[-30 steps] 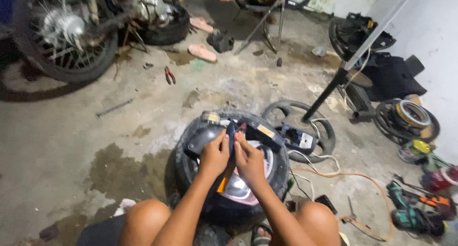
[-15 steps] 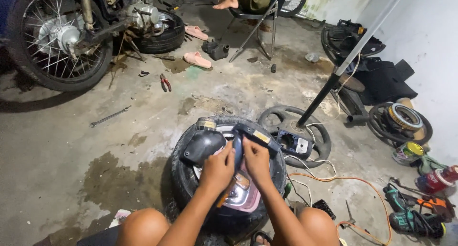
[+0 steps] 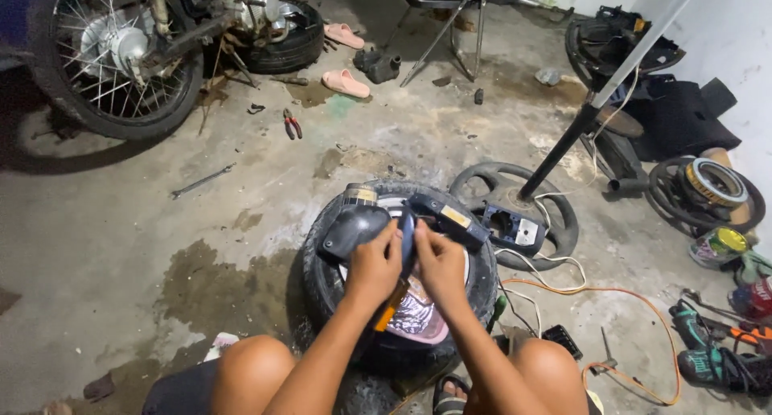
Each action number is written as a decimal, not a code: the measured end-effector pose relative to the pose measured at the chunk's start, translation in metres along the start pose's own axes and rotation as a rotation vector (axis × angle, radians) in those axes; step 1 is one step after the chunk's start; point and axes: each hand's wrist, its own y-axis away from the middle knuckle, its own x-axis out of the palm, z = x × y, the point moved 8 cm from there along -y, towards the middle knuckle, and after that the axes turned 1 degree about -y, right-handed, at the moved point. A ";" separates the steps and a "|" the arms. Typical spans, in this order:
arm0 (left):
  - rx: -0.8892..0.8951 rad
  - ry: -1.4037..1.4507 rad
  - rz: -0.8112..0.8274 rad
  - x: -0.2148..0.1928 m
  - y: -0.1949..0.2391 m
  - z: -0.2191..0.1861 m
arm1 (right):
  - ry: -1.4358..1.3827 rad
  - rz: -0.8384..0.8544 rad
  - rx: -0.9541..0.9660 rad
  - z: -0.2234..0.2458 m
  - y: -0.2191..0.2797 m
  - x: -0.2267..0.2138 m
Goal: The person sits on the floor and sands a dark blue motorcycle part using a sanding block. The part is held in the left hand while the right hand moves the sanding block back and forth across its surface.
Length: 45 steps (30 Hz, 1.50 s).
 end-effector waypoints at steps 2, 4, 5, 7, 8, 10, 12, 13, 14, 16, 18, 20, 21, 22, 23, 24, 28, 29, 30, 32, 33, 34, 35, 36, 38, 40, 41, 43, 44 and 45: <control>0.021 -0.034 0.022 -0.008 0.014 -0.016 | 0.004 -0.017 0.014 -0.030 -0.028 -0.001; 0.052 -0.072 0.044 -0.011 0.016 -0.024 | 0.000 -0.043 0.023 -0.028 -0.029 -0.003; 0.042 -0.070 0.037 -0.012 0.012 -0.021 | -0.023 -0.021 0.017 -0.008 -0.016 -0.002; 0.013 -0.056 0.022 -0.010 0.013 -0.015 | -0.034 0.020 0.011 -0.029 -0.026 0.002; 0.061 -0.064 0.041 -0.003 0.014 -0.017 | -0.045 -0.022 0.009 -0.069 -0.050 0.000; 0.115 -0.073 0.057 0.003 0.009 -0.016 | -0.060 -0.065 0.002 -0.085 -0.061 -0.004; 0.054 0.043 0.068 0.001 0.002 -0.004 | -0.167 -0.034 0.044 -0.037 -0.033 -0.004; 0.051 0.046 0.062 -0.005 0.000 -0.006 | -0.164 -0.027 0.042 -0.034 -0.034 -0.002; 0.050 0.138 0.053 -0.009 -0.002 -0.008 | -0.320 -0.010 0.069 -0.035 -0.034 0.000; 0.056 0.232 0.035 -0.015 -0.006 -0.008 | -0.478 0.011 0.086 -0.032 -0.035 0.001; 0.108 0.417 0.075 -0.014 -0.006 -0.008 | -0.483 0.020 0.015 -0.024 -0.032 -0.006; 0.132 0.487 0.090 -0.017 -0.007 -0.011 | -0.399 0.039 -0.097 -0.015 -0.033 -0.012; 0.155 0.557 0.110 -0.017 -0.007 -0.013 | -0.313 0.055 -0.205 -0.008 -0.031 -0.015; 0.153 0.558 0.110 -0.025 0.002 -0.021 | -0.312 0.055 -0.204 -0.010 -0.032 -0.016; 0.158 0.653 0.147 -0.032 0.011 -0.031 | -0.264 0.048 -0.318 -0.004 -0.031 -0.018; 0.158 0.748 0.187 -0.037 0.022 -0.040 | -0.213 0.039 -0.428 0.000 -0.026 -0.022; 0.215 0.782 0.280 -0.036 0.014 -0.038 | -0.176 0.020 -0.538 0.010 -0.028 -0.033; 0.221 0.790 0.296 -0.033 0.013 -0.037 | -0.115 -0.014 -0.598 0.020 -0.024 -0.038; 0.222 0.800 0.315 -0.030 0.013 -0.034 | -0.051 -0.047 -0.652 0.029 -0.019 -0.042; 0.220 0.807 0.318 -0.030 0.013 -0.034 | -0.030 -0.065 -0.703 0.037 -0.017 -0.048; 0.217 0.812 0.322 -0.030 0.013 -0.034 | -0.010 -0.084 -0.752 0.041 -0.015 -0.051; 0.216 0.813 0.321 -0.032 0.014 -0.034 | -0.010 -0.082 -0.751 0.039 -0.014 -0.048; 0.227 0.801 0.326 -0.033 0.015 -0.035 | -0.084 -0.045 -0.708 0.034 -0.017 -0.045; 0.239 0.790 0.331 -0.035 0.015 -0.037 | -0.158 -0.009 -0.666 0.029 -0.019 -0.041; 0.233 0.806 0.326 -0.031 0.015 -0.034 | -0.202 0.023 -0.594 0.011 -0.024 -0.035; 0.227 0.823 0.320 -0.030 0.015 -0.033 | -0.247 0.054 -0.522 0.007 -0.023 -0.031; 0.209 0.807 0.294 -0.032 0.014 -0.031 | -0.230 0.069 -0.502 0.014 -0.021 -0.030; 0.191 0.793 0.263 -0.032 0.012 -0.028 | -0.212 0.088 -0.482 0.021 -0.017 -0.029; 0.203 0.730 0.237 -0.033 0.010 -0.028 | -0.207 0.098 -0.480 0.022 -0.017 -0.028; 0.214 0.667 0.211 -0.034 0.008 -0.027 | -0.202 0.108 -0.479 0.023 -0.018 -0.028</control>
